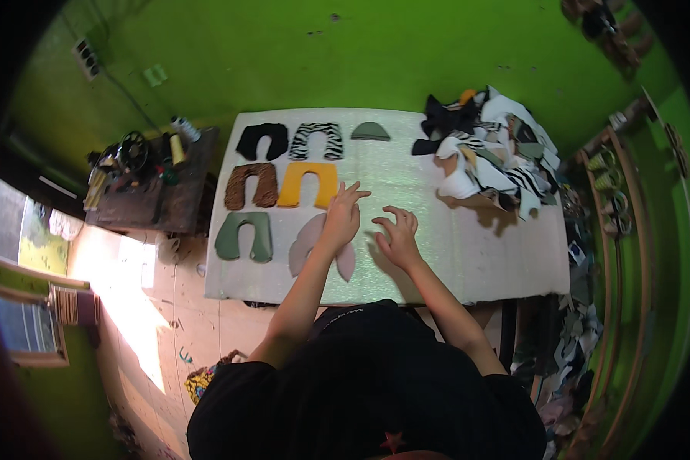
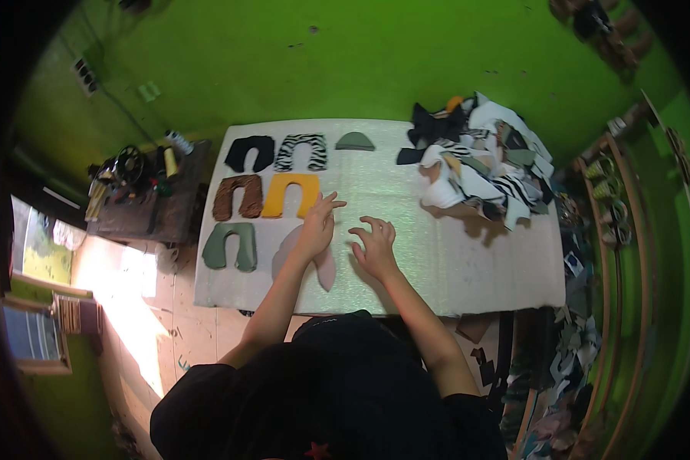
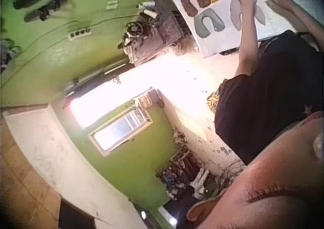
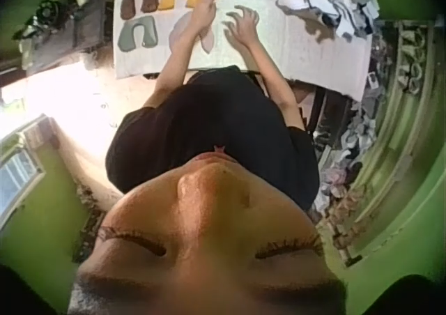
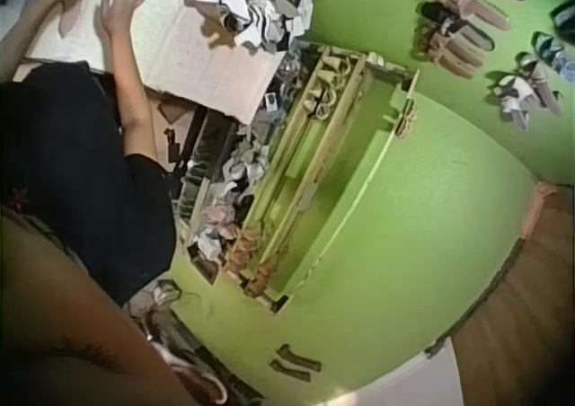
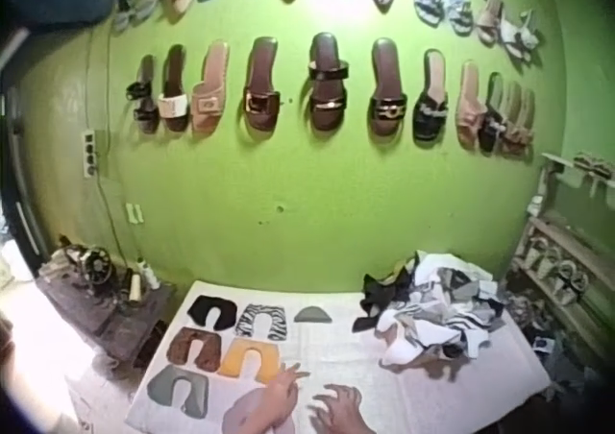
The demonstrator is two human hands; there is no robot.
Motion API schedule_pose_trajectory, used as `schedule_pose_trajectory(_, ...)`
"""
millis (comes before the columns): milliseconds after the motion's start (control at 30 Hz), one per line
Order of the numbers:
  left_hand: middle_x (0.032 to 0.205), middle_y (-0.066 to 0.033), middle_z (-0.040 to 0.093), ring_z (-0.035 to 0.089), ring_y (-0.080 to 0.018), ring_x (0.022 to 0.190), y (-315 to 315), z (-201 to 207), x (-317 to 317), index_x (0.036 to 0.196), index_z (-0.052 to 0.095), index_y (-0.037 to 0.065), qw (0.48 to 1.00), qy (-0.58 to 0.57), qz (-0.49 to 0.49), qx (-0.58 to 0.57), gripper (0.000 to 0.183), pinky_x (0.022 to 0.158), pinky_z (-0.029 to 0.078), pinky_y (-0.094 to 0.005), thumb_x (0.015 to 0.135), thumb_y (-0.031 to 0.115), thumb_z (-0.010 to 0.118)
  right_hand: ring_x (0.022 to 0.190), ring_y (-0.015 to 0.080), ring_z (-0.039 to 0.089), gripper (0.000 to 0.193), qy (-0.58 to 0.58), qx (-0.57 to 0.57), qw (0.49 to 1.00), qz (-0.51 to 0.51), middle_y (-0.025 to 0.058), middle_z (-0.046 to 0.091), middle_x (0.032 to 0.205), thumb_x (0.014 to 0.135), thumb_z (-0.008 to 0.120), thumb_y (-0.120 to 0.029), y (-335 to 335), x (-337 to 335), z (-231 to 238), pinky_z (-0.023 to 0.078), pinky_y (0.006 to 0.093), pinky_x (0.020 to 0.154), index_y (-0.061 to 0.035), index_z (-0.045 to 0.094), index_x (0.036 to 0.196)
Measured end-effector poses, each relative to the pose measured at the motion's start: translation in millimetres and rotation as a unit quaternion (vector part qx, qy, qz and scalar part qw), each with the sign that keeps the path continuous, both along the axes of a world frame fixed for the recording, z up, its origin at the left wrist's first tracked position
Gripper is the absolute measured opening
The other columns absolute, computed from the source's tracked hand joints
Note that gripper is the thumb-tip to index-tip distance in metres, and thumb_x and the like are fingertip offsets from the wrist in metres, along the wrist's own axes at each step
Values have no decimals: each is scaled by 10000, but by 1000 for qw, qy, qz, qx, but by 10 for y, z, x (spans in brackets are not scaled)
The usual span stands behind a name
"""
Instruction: Sort various fabric and leather shoe upper components by color and pattern on a workbench.
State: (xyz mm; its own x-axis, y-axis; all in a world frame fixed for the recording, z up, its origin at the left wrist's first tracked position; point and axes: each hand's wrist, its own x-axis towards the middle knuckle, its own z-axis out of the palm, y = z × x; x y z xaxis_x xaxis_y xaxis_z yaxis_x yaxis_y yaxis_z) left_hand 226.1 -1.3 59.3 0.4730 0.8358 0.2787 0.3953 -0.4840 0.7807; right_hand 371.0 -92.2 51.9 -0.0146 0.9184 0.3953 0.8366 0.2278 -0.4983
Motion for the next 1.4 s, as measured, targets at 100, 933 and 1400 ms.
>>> schedule_pose_trajectory(100,1291,-192,385,219,-426,1251,-139,72,492,1090,531,84,996,-23,-70,-48,361,1019,234,-441,771,-34,409,1080,307,351,244,2,13,996,-83,111,444,1132,692,603,-154,-211,483,54,204,468,942,-128,596,935)
schedule_pose_trajectory(933,1136,-107,468,428,-286,1103,-7,414,3175,1184,440,122,960,103,-201,169,473,931,296,-493,729,147,567,1110,267,343,392,-66,33,938,-338,34,489,1123,681,637,-186,318,3491,885,201,484,938,-134,531,1055)
schedule_pose_trajectory(1400,1185,-125,479,478,-285,1057,-116,233,3125,1014,571,88,968,79,-195,134,278,843,381,-424,746,135,514,1043,263,420,262,-53,7,941,-336,31,586,931,752,597,-312,588,3958,808,233,528,896,-94,651,887)
